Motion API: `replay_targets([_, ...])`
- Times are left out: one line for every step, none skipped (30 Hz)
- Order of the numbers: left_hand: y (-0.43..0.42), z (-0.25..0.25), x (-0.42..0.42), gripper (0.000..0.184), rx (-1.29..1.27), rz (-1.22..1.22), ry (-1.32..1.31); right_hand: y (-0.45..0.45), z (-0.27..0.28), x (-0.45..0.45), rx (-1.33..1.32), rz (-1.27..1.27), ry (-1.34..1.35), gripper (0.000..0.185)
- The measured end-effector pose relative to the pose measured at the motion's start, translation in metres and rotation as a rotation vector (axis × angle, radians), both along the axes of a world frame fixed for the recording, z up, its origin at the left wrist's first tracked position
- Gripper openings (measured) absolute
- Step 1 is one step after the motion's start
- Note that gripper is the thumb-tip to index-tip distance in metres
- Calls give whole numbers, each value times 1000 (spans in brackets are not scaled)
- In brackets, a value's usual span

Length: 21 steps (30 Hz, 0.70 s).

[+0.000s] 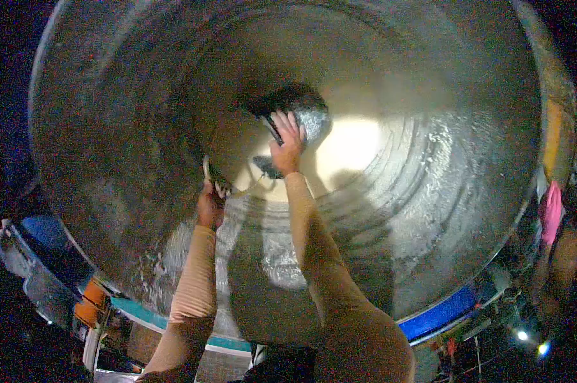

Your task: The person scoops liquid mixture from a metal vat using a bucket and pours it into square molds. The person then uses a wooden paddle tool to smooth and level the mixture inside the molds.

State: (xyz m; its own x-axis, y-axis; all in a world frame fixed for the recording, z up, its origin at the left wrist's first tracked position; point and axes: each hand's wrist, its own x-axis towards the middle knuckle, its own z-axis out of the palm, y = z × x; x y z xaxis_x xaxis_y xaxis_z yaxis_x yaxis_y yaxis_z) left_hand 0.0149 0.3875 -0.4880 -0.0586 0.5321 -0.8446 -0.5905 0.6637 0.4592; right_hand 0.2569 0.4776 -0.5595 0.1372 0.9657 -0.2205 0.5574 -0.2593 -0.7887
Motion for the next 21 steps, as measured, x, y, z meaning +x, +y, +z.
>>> replay_targets([-5,9,1,21,3,-27,2,-3,-9,18,17,3,1,62])
replay_targets([8,45,23,23,-47,78,51,-12,-26,38,-32,-109,39,61])
replay_targets([8,59,36,23,-41,78,56,-26,-36,56,-93,-222,82,60])
replay_targets([10,70,49,24,-65,18,81,-47,-34,74,-177,-189,-114,58])
replay_targets([18,78,62,26,-77,-37,102,-61,-26,93,-246,-153,-313,58])
replay_targets([21,75,74,26,-24,-74,124,-83,-9,108,-277,-211,-168,55])
replay_targets([20,71,82,26,-10,-69,122,-104,12,120,-301,-264,-23,53])
replay_targets([19,66,90,29,-68,-107,197,-110,52,129,-347,-296,68,49])
replay_targets([17,70,99,32,-130,-147,272,-117,97,135,-397,-331,159,46])
replay_targets([24,91,113,30,-163,-146,358,-136,114,142,-382,-367,188,42])
replay_targets([17,86,113,30,-151,-145,357,-153,127,148,-367,-403,218,38])
replay_targets([4,69,101,30,-153,-97,299,-170,138,155,-357,-405,220,38])
replay_targets([4,81,98,31,-155,-46,244,-183,151,161,-386,-440,249,37])
replay_targets([1,96,91,33,-131,-217,303,-191,159,163,-391,-453,270,37])
replay_targets([9,132,98,33,-115,-212,310,-196,170,164,-396,-467,291,37])
replay_targets([15,170,110,30,-131,-205,362,-196,188,159,-353,-518,332,34])
replay_targets([12,195,115,35,-152,-193,412,-198,202,157,-315,-564,371,33])
replay_targets([5,206,110,35,-93,-177,369,-198,208,157,-304,-547,378,33])
replay_targets([-5,217,106,35,-80,-154,374,-196,215,155,-328,-526,395,33])
replay_targets([-13,229,100,33,-86,-163,410,-192,221,152,-349,-499,413,34])
replay_targets([-18,253,98,31,-93,-165,447,-186,236,149,-334,-463,422,34])
